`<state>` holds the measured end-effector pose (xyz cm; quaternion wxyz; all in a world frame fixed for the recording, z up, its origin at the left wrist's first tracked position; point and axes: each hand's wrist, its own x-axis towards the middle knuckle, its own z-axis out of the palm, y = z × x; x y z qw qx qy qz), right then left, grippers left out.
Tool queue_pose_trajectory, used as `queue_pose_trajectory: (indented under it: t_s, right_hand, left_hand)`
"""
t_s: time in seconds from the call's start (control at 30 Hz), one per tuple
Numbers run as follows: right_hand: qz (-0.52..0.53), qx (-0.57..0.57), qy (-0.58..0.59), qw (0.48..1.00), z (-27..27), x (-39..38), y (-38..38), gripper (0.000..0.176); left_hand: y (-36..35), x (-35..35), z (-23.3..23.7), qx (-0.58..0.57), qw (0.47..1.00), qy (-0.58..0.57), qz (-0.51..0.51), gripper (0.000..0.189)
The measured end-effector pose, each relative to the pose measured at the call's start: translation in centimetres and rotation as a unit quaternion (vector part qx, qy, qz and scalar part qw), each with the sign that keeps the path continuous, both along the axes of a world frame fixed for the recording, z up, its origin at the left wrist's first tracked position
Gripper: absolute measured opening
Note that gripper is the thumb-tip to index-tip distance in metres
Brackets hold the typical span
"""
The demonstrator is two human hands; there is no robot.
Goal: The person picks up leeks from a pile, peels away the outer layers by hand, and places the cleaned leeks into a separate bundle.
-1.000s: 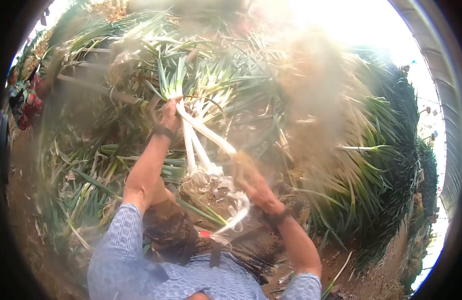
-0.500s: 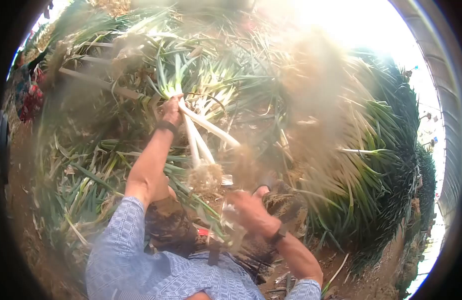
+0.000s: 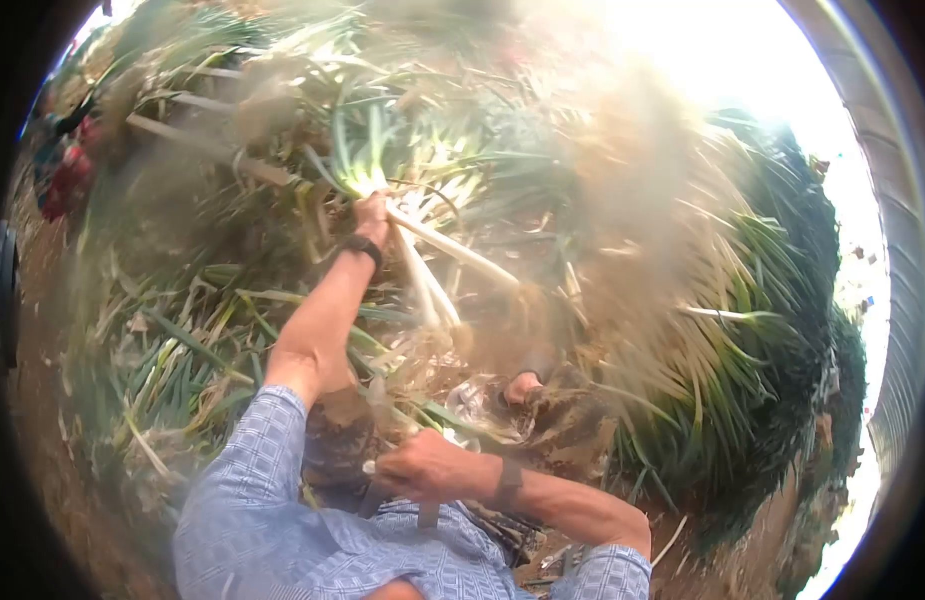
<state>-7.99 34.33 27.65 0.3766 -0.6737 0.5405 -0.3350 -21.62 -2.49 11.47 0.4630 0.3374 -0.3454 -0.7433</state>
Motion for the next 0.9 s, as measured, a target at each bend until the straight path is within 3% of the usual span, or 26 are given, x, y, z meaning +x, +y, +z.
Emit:
queue_pose_trajectory:
  t_s: [0.07,0.1,0.13,0.2,0.3,0.37,0.43,0.47,0.5,0.57,0.63,0.7,0.73,0.77,0.8,0.83,0.87,0.9]
  right_hand:
    - [-0.046,0.082,0.098,0.991,-1.3,-0.9,2.3,0.033]
    - [-0.111,0.152,0.139,0.972,-2.2,-3.1,3.0,0.041]
    - [-0.177,0.218,0.171,0.945,-2.9,-4.6,3.3,0.049]
    - [-0.285,0.184,0.055,0.939,-2.9,-6.7,2.6,0.069]
    - [-0.333,0.103,0.075,0.934,-2.9,-7.3,-0.7,0.074]
    - [-0.341,0.118,-0.138,0.922,-4.7,-6.7,-2.3,0.071]
    - [-0.310,0.032,-0.070,0.948,-5.4,-5.4,-2.3,0.064]
    - [-0.269,-0.060,0.108,0.955,-4.1,-3.4,-1.3,0.059]
    - [-0.217,-0.150,0.282,0.922,-2.4,-1.2,-0.2,0.055]
    - [-0.035,-0.029,0.276,0.960,1.9,0.5,-0.6,0.042]
    - [0.040,0.163,0.075,0.983,2.6,1.1,0.3,0.034]
    - [-0.056,0.127,0.085,0.987,0.5,0.4,4.1,0.031]
    - [-0.090,0.148,0.105,0.979,-1.9,-1.8,5.2,0.041]
    - [-0.071,0.188,0.268,0.942,-0.8,-3.7,4.9,0.049]
    - [-0.145,0.198,0.386,0.889,-3.3,-4.9,6.3,0.061]
    - [-0.228,0.125,0.259,0.930,-4.1,-7.3,6.5,0.057]
    - [-0.325,0.154,0.111,0.926,-2.7,-8.2,5.8,0.048]
    - [-0.468,0.176,-0.066,0.863,-1.0,-8.6,4.5,0.036]
  left_hand:
    - [0.2,0.4,0.9,0.094,0.993,0.049,-0.056,0.025]
    - [-0.2,-0.2,1.6,0.105,0.993,-0.018,-0.045,0.022]
    - [-0.4,-0.2,1.7,0.118,0.992,-0.007,-0.044,0.021]
    - [-0.5,-0.1,1.9,0.138,0.989,0.010,-0.048,0.019]
    - [1.4,1.2,5.9,0.193,0.976,0.062,-0.077,0.026]
    - [1.7,1.1,5.1,0.185,0.976,0.080,-0.083,0.029]
    - [1.0,0.7,4.0,0.186,0.976,0.065,-0.097,0.032]
    - [0.9,0.7,3.7,0.189,0.975,0.076,-0.089,0.033]
    - [0.9,0.9,3.4,0.192,0.974,0.087,-0.081,0.033]
    - [-0.5,-0.1,0.9,0.174,0.977,0.108,-0.064,0.036]
    - [-1.3,-0.2,-0.3,0.140,0.989,0.043,-0.034,0.038]
    - [-3.7,-1.2,-3.2,0.107,0.994,-0.007,-0.005,0.039]
    - [-3.1,-1.0,-3.4,0.087,0.996,-0.012,-0.015,0.038]
    - [-2.5,-0.7,-2.7,0.062,0.998,-0.017,-0.028,0.037]
    - [-2.2,-0.6,-1.6,0.032,0.998,-0.021,-0.040,0.036]
    - [-1.5,-0.8,-0.8,0.070,0.996,0.009,-0.063,0.035]
    - [-0.7,0.5,-0.8,-0.055,0.996,0.002,-0.068,0.034]
    - [0.1,1.7,-0.4,-0.180,0.981,0.004,-0.071,0.033]
